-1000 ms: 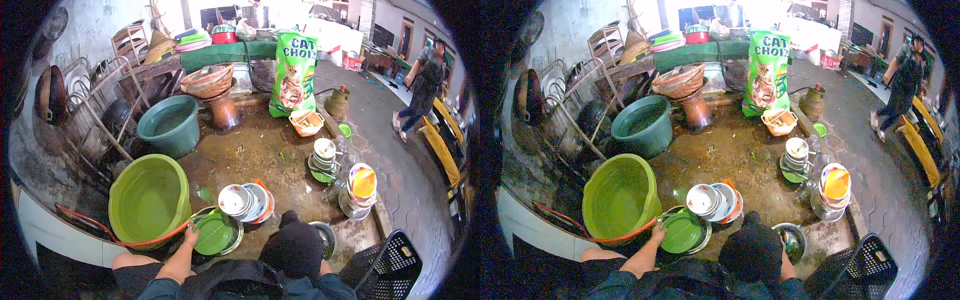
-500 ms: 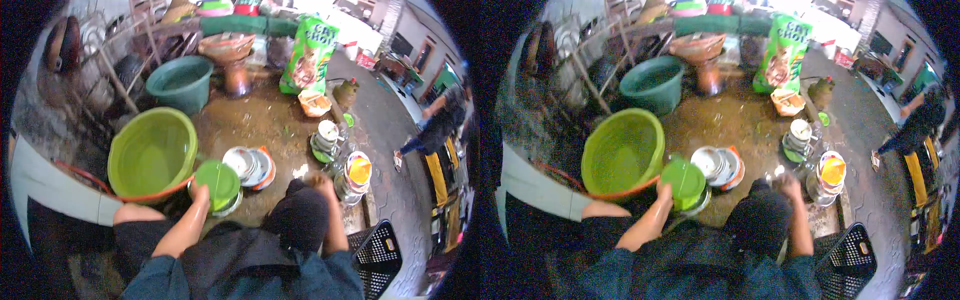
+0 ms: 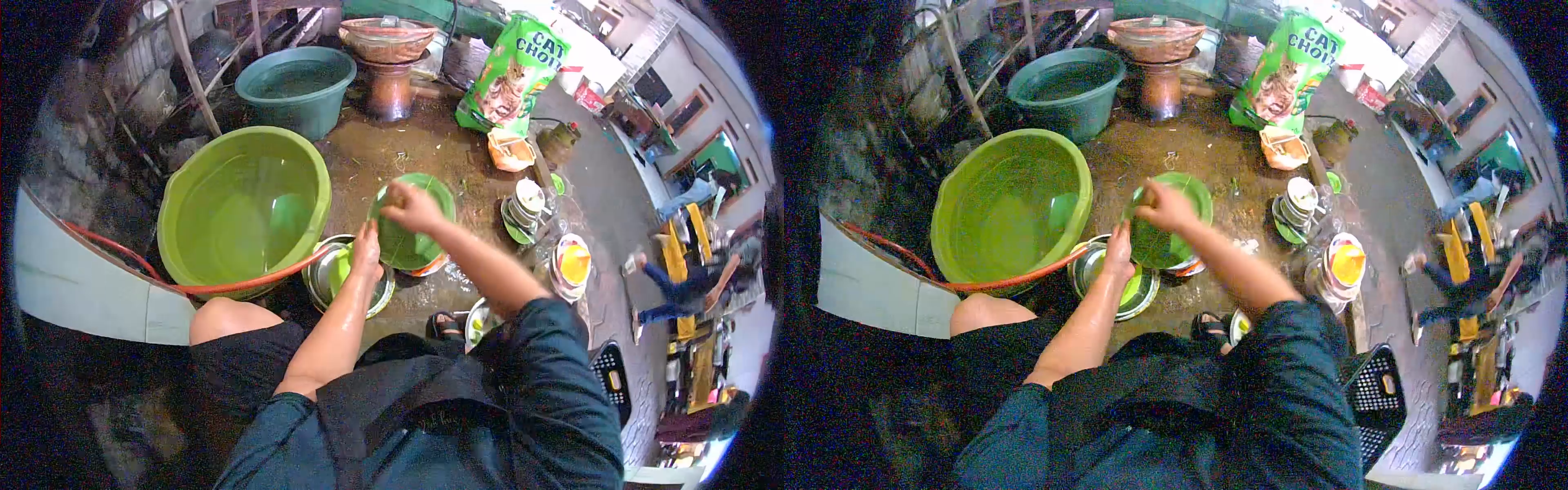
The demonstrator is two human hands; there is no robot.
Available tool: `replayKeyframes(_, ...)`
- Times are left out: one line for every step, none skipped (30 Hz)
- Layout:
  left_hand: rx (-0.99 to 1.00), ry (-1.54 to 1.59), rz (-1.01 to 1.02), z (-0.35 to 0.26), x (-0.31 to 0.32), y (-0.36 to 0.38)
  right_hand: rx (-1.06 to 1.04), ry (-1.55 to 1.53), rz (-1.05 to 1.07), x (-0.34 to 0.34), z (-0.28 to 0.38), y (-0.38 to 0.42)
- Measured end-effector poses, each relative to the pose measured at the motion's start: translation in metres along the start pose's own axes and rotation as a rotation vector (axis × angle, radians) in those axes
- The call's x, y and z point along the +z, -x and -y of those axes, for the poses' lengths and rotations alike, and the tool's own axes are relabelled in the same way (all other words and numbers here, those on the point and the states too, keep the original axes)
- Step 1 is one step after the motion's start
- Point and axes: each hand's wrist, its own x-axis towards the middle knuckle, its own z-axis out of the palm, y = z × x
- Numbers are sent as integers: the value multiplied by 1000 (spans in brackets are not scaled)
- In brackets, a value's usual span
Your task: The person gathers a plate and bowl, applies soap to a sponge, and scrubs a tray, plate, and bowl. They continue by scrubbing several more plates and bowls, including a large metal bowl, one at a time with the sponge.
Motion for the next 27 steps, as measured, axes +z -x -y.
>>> replayKeyframes(-14, 15, -13, 16, -20, -20, -27, 86, -47, 30, 1, 6)
replayKeyframes(-11, 28, -20, 19, -32, -25, -96, 85, -41, 50, 11, 18)
replayKeyframes(3, 70, -29, 22, -42, -27, -147, 32, -31, 68, 19, 32)
replayKeyframes(15, 111, -40, 24, -50, -28, -190, 129, -105, 81, 24, 46)
replayKeyframes(66, -56, -100, 17, -51, -24, -346, 259, -102, 90, 13, 49)
replayKeyframes(57, -51, -111, 13, -50, -20, -499, 385, -100, 96, 0, 53)
replayKeyframes(47, -101, -187, 7, -45, -15, -514, 422, -89, 91, -11, 53)
replayKeyframes(34, -154, -259, 6, -44, -13, -526, 460, -81, 85, -26, 51)
replayKeyframes(75, -181, -177, 22, -62, -29, -363, 525, -125, 82, -41, 43)
replayKeyframes(66, -180, -174, 22, -59, -26, -257, 496, -272, 79, -59, 31)
replayKeyframes(49, -271, -147, 19, -55, -20, -47, 514, -319, 66, -54, 24)
replayKeyframes(34, -363, -117, 18, -51, -16, -37, 517, -316, 60, -48, 18)
replayKeyframes(63, -371, -166, 43, -62, -36, -15, 543, -413, 62, -43, 11)
replayKeyframes(55, -374, -160, 41, -58, -32, 6, 568, -509, 68, -40, 7)
replayKeyframes(79, -398, -153, 38, -56, -26, -17, 477, -456, 79, -35, 7)
replayKeyframes(108, -416, -147, 36, -52, -23, -47, 387, -403, 90, -31, 6)
replayKeyframes(160, -493, -155, 40, -56, -28, -75, 282, -289, 98, -22, 13)
replayKeyframes(158, -490, -156, 44, -60, -31, -76, 215, -245, 107, -12, 25)
replayKeyframes(142, -471, -189, 47, -62, -31, -41, 216, -210, 114, -10, 39)
replayKeyframes(127, -453, -222, 50, -66, -33, -7, 216, -177, 122, -14, 50)
replayKeyframes(116, -441, -260, 53, -69, -35, -6, 215, -176, 124, -24, 58)
replayKeyframes(111, -445, -260, 52, -72, -35, -33, 205, -148, 125, -43, 68)
replayKeyframes(149, -561, -303, 50, -72, -35, -57, 197, -125, 118, -53, 75)
replayKeyframes(184, -679, -340, 52, -70, -34, 50, 272, -187, 110, -64, 74)
replayKeyframes(215, -675, -361, 45, -53, -23, 56, 324, -349, 103, -72, 69)
replayKeyframes(212, -681, -324, 40, -42, -16, 65, 385, -522, 90, -84, 63)
replayKeyframes(120, -726, -236, 35, -35, -11, 142, 332, -540, 81, -84, 52)
